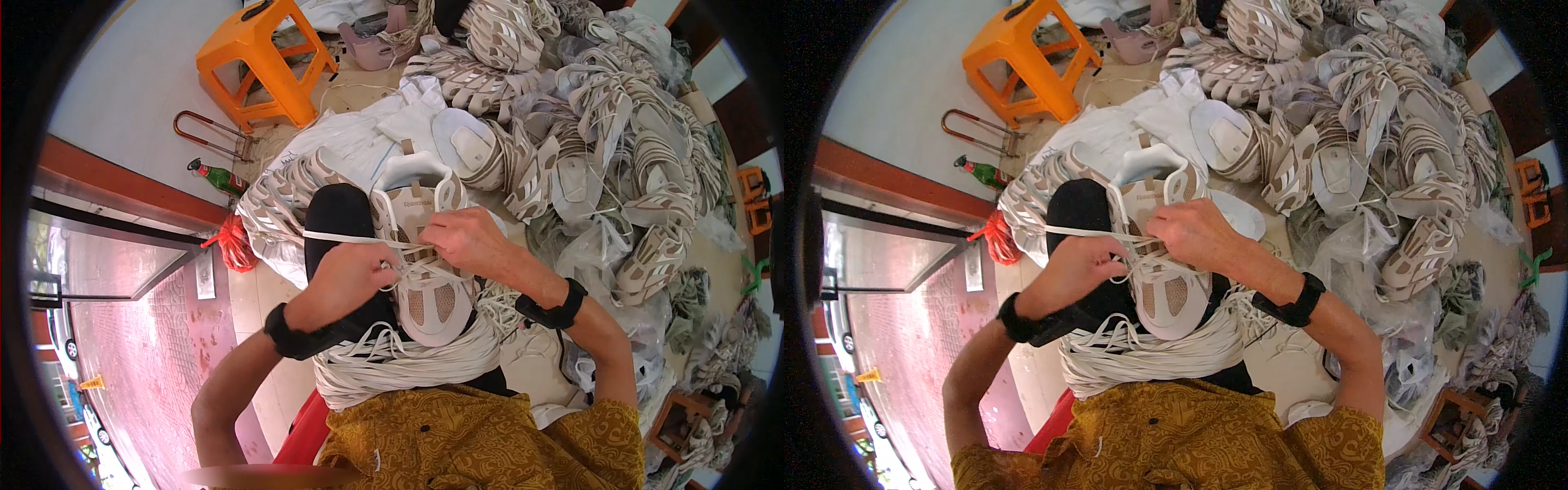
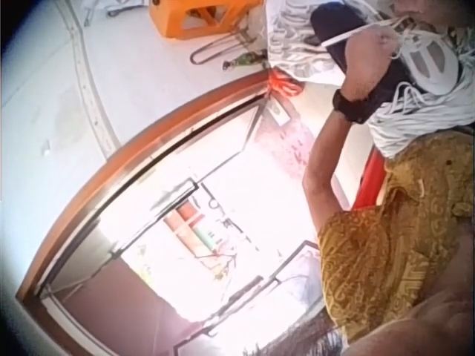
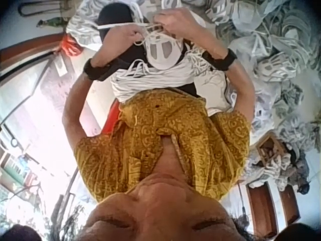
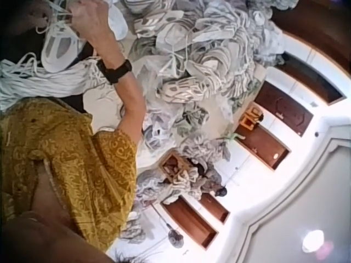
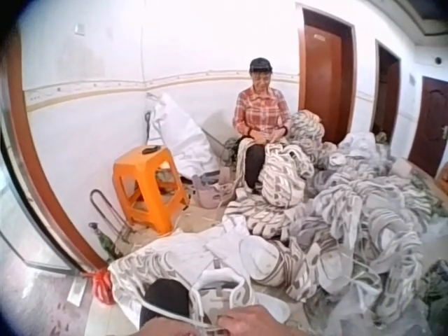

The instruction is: The recorder is lacing a white sneaker while seated among large piles of shoe components.

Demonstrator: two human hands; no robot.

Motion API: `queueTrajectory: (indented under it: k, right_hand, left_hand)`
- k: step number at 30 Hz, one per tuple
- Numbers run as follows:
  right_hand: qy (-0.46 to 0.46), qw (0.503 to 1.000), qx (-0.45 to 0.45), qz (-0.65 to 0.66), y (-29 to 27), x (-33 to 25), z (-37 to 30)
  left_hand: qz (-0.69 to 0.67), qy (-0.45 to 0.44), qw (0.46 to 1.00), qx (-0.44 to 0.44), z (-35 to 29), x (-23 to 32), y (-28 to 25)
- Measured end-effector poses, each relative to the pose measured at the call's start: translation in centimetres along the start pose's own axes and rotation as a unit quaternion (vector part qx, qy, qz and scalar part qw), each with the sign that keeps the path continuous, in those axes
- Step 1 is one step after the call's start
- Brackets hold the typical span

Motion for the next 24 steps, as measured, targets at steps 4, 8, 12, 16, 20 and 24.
queueTrajectory:
  k: [4, 8, 12, 16, 20, 24]
  right_hand:
    - [0.006, 1.0, 0.006, 0.01, 0.1, 0.0, 0.0]
    - [0.005, 1.0, 0.008, 0.002, 0.1, 0.0, -0.2]
    - [-0.041, 0.994, 0.035, -0.097, -1.9, 0.2, 0.1]
    - [0.117, 0.988, 0.098, -0.019, -6.7, 5.8, -2.6]
    - [0.156, 0.987, 0.002, -0.047, -4.8, 7.2, -4.3]
    - [0.185, 0.965, 0.04, -0.182, -4.3, 6.4, -4.0]
  left_hand:
    - [0.243, 0.077, 0.965, 0.061, -0.6, 0.3, 2.8]
    - [0.288, 0.119, 0.944, 0.108, -1.0, -0.1, 4.1]
    - [0.381, 0.145, 0.898, 0.162, -0.9, -0.1, 3.2]
    - [0.421, 0.112, 0.878, 0.197, -0.4, -0.7, 3.4]
    - [0.393, 0.096, 0.899, 0.165, -0.6, -1.0, 3.4]
    - [0.325, 0.14, 0.894, 0.275, -0.9, -0.1, 0.9]
Point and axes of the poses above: each hand's wrist, its own z-axis towards the middle knuckle, its own y-axis out of the palm, x = y × z, the point moved 2 cm from there along z, towards the middle knuckle, and after that the axes turned 2 degrees about z, right-handed, at the moved point
